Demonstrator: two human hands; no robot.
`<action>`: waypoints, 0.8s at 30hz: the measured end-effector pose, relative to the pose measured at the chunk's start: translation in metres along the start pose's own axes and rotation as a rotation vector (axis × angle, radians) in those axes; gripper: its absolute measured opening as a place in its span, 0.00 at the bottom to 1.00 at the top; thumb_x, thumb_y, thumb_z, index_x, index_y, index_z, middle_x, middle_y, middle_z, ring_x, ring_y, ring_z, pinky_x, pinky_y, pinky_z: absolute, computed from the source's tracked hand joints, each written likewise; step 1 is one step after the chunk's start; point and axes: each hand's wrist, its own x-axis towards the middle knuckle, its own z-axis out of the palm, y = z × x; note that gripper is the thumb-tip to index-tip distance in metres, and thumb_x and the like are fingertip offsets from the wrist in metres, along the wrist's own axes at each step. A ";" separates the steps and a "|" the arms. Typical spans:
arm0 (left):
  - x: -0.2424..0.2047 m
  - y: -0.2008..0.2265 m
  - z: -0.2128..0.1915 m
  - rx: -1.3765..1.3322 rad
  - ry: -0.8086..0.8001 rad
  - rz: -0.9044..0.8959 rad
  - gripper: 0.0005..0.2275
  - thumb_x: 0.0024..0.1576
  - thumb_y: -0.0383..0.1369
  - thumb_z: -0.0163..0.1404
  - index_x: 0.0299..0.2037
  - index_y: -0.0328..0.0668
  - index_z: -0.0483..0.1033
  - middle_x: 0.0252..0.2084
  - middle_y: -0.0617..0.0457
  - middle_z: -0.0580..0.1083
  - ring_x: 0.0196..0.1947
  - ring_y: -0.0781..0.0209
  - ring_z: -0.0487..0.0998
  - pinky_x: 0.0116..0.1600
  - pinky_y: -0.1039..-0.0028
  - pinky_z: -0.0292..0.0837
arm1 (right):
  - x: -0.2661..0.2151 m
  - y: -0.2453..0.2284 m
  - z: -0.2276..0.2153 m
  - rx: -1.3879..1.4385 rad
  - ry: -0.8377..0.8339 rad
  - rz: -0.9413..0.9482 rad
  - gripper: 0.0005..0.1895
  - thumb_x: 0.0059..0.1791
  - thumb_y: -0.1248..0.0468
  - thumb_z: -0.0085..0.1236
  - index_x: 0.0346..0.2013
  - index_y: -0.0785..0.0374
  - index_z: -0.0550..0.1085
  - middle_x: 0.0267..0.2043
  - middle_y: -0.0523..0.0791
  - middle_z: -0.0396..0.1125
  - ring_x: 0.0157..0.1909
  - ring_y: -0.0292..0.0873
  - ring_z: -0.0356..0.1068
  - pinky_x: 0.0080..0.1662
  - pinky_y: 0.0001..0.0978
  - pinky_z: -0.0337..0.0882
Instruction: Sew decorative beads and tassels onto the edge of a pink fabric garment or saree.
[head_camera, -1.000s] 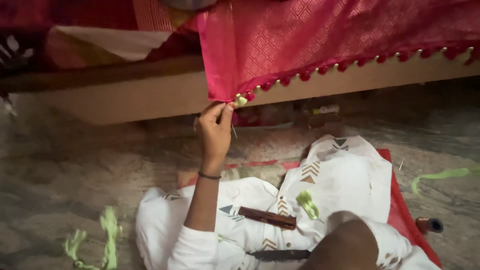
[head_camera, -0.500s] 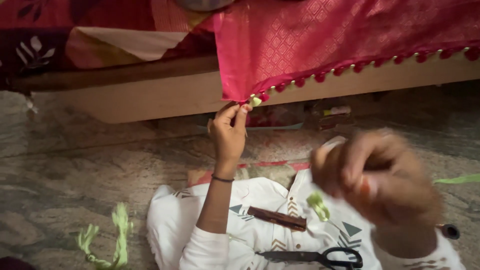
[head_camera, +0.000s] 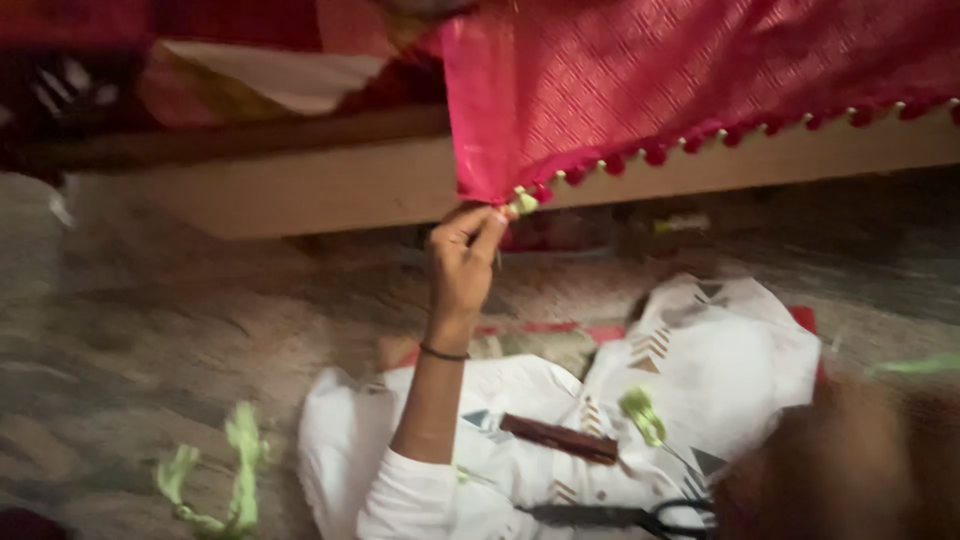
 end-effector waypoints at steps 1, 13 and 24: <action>0.004 -0.009 0.000 -0.160 -0.035 0.044 0.08 0.62 0.29 0.54 0.40 0.31 0.85 0.31 0.52 0.77 0.32 0.68 0.72 0.39 0.76 0.66 | 0.005 0.000 0.002 -0.016 -0.034 0.023 0.07 0.52 0.63 0.60 0.32 0.62 0.75 0.34 0.43 0.66 0.37 0.40 0.63 0.40 0.35 0.64; 0.021 -0.037 -0.008 -0.645 -0.283 -0.058 0.09 0.61 0.27 0.51 0.42 0.24 0.82 0.39 0.53 0.81 0.41 0.70 0.77 0.51 0.79 0.70 | 0.110 0.145 0.019 -0.669 -0.057 -0.141 0.05 0.46 0.72 0.63 0.36 0.67 0.77 0.34 0.50 0.71 0.34 0.47 0.75 0.37 0.38 0.73; -0.005 0.002 0.004 0.051 0.096 0.225 0.08 0.62 0.32 0.53 0.39 0.34 0.81 0.32 0.51 0.80 0.31 0.66 0.81 0.40 0.75 0.73 | 0.157 0.131 -0.001 -1.037 -0.194 -0.169 0.10 0.31 0.69 0.67 0.27 0.64 0.80 0.31 0.47 0.72 0.38 0.50 0.70 0.38 0.45 0.73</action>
